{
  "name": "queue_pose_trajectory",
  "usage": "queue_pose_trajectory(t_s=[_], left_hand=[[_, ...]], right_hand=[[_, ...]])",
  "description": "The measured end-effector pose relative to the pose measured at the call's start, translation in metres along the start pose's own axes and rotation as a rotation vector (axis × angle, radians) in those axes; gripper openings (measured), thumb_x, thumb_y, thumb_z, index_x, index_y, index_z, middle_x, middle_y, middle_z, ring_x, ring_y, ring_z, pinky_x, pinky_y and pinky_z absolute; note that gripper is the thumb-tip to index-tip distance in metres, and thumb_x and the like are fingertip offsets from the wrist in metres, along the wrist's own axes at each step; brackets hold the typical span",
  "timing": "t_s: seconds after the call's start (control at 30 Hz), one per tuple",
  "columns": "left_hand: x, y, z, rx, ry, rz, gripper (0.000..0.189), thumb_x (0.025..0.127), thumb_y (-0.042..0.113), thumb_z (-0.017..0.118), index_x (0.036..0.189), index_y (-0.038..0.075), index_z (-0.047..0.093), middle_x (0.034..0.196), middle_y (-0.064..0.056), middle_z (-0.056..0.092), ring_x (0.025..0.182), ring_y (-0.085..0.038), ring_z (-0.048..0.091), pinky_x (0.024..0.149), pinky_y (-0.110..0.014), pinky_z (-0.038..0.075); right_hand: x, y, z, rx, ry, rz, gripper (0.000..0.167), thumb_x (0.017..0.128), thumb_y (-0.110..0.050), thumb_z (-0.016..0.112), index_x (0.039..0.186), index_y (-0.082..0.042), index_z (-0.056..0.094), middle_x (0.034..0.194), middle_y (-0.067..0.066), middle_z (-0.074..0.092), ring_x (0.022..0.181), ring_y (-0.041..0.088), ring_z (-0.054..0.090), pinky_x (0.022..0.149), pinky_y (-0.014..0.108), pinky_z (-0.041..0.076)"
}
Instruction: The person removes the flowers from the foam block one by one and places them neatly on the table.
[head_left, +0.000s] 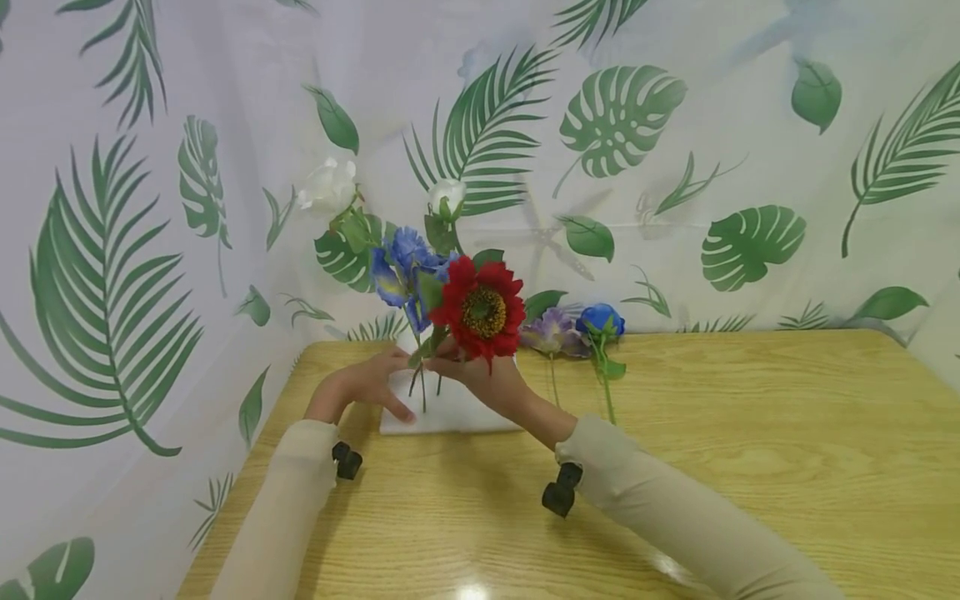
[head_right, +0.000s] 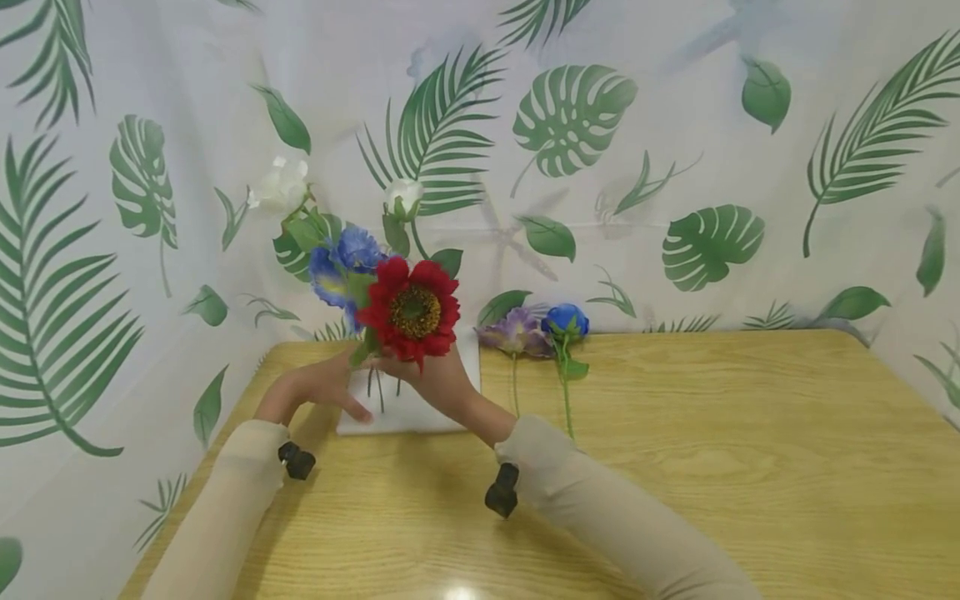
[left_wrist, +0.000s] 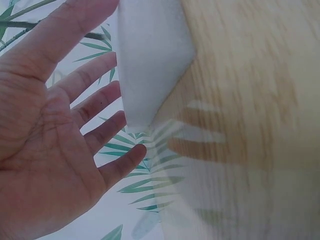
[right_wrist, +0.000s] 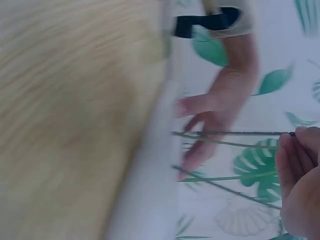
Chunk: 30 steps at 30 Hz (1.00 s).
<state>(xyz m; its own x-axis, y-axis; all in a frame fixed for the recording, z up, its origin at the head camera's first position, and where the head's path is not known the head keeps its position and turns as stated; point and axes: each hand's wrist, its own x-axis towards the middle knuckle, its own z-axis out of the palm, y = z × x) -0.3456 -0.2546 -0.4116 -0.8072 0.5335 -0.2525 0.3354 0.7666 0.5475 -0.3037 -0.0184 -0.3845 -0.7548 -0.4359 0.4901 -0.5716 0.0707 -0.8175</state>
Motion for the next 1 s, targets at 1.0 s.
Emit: queue_pose_trajectory(t_s=[1.0], left_hand=[[-0.001, 0.002, 0.002, 0.030, 0.000, 0.001, 0.090, 0.078, 0.027, 0.089, 0.154, 0.008, 0.045, 0.156, -0.025, 0.031, 0.146, -0.045, 0.030, 0.120, -0.062, 0.027]], right_hand=[[-0.012, -0.019, -0.062, -0.058, -0.019, 0.123, 0.011, 0.092, -0.010, 0.075, 0.096, -0.001, 0.080, 0.094, 0.014, 0.080, 0.087, 0.022, 0.078, 0.077, 0.030, 0.062]])
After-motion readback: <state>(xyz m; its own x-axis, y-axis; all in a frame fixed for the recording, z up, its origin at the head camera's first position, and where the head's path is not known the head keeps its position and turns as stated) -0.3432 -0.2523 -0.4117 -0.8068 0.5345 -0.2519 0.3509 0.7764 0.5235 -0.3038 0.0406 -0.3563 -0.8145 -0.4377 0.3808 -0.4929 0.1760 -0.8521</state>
